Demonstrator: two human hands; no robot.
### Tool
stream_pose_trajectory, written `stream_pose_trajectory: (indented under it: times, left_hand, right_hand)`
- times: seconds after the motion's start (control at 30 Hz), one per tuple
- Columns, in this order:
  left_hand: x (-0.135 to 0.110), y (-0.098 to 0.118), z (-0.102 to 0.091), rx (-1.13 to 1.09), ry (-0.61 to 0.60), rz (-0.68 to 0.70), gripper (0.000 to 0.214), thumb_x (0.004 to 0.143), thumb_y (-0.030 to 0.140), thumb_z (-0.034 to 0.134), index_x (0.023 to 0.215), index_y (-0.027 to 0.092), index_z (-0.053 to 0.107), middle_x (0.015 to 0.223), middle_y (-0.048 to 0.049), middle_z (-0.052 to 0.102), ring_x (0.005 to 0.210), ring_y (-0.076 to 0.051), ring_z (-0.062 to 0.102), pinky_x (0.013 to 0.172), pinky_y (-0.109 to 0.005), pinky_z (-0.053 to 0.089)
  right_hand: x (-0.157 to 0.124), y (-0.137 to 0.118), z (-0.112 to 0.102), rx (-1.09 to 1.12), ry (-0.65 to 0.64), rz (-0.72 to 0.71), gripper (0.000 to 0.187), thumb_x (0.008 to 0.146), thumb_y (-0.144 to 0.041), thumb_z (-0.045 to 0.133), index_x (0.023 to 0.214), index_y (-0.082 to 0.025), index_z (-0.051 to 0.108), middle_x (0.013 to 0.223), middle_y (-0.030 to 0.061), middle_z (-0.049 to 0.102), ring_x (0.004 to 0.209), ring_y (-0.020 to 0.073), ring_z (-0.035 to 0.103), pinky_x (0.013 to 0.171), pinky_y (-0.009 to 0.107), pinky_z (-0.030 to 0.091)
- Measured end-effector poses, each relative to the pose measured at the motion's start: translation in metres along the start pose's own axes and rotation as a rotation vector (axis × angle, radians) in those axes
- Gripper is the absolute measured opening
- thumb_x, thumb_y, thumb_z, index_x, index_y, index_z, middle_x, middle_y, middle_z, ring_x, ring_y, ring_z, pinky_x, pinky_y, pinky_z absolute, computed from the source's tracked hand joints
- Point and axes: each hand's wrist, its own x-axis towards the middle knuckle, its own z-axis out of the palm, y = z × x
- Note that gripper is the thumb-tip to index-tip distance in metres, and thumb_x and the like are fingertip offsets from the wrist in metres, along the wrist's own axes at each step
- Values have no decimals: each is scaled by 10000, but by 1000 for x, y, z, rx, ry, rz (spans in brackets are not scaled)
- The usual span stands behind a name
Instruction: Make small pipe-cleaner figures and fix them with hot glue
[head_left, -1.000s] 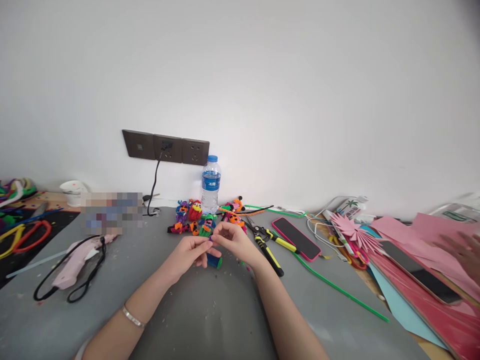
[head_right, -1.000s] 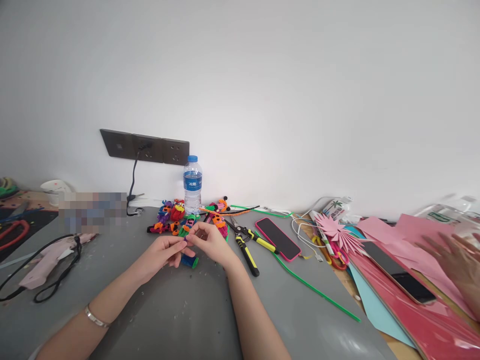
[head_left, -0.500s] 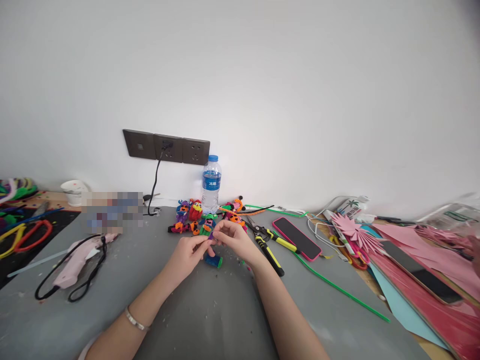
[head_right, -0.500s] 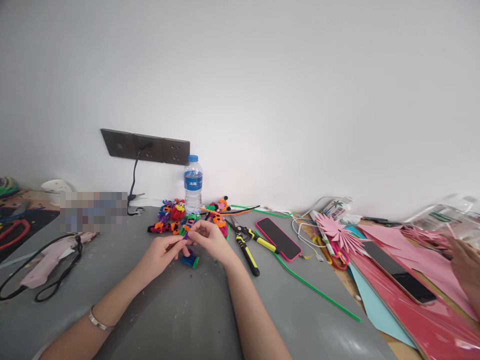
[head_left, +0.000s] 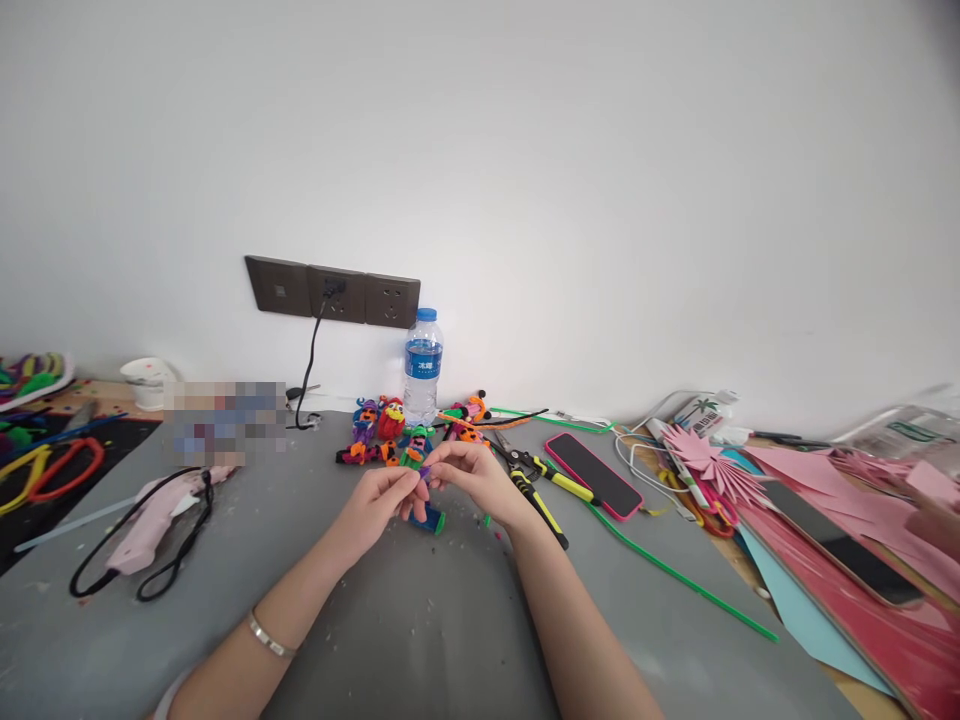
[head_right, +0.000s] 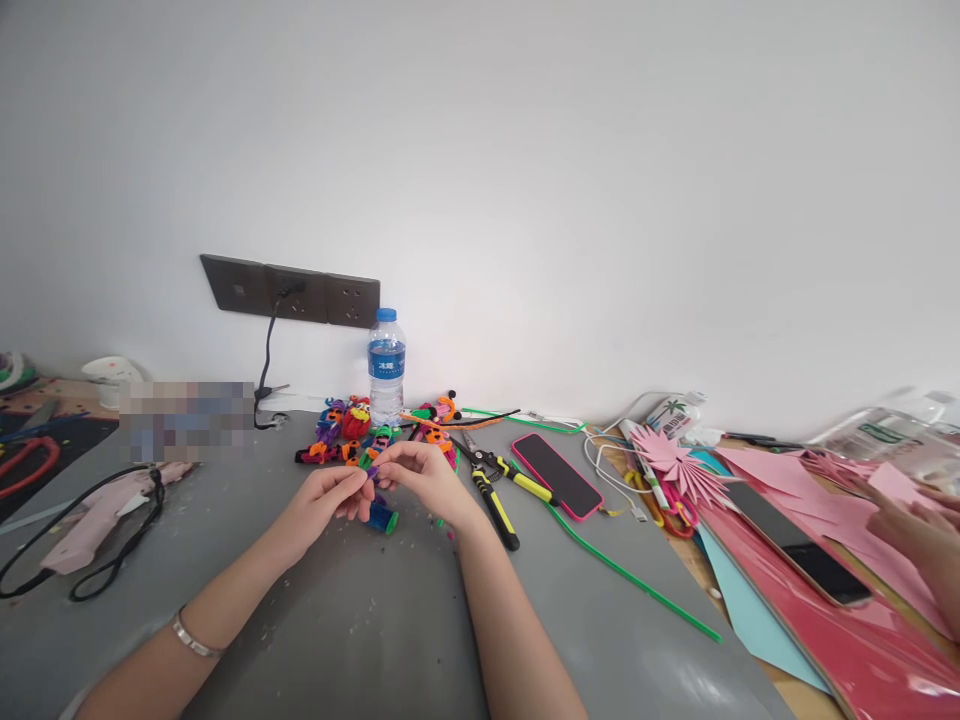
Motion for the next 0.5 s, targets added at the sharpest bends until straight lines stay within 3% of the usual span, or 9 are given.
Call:
stream_pose_trajectory:
  times: [0.2,0.5]
  left_hand:
    - [2,-3,-4,88,26,-32,365,827,451,535,609,161,580,490,-5,583,477,-111,447,510,-235,325]
    - [1,-3,-2,-85,91,-111,355,808,449,546,604,162,584,480,12,535,472,-100,398,488,-229,264]
  right_hand:
    - [0,-2,7,-65,17,-15,284,796,-431,682,834,-151,659,688,-1,609,607,114,553,637,260,477]
    - [1,5,7,-48,4,-30,280,749,-392,736,876,-165,634,770,9,631,664,122,586,683,274,493]
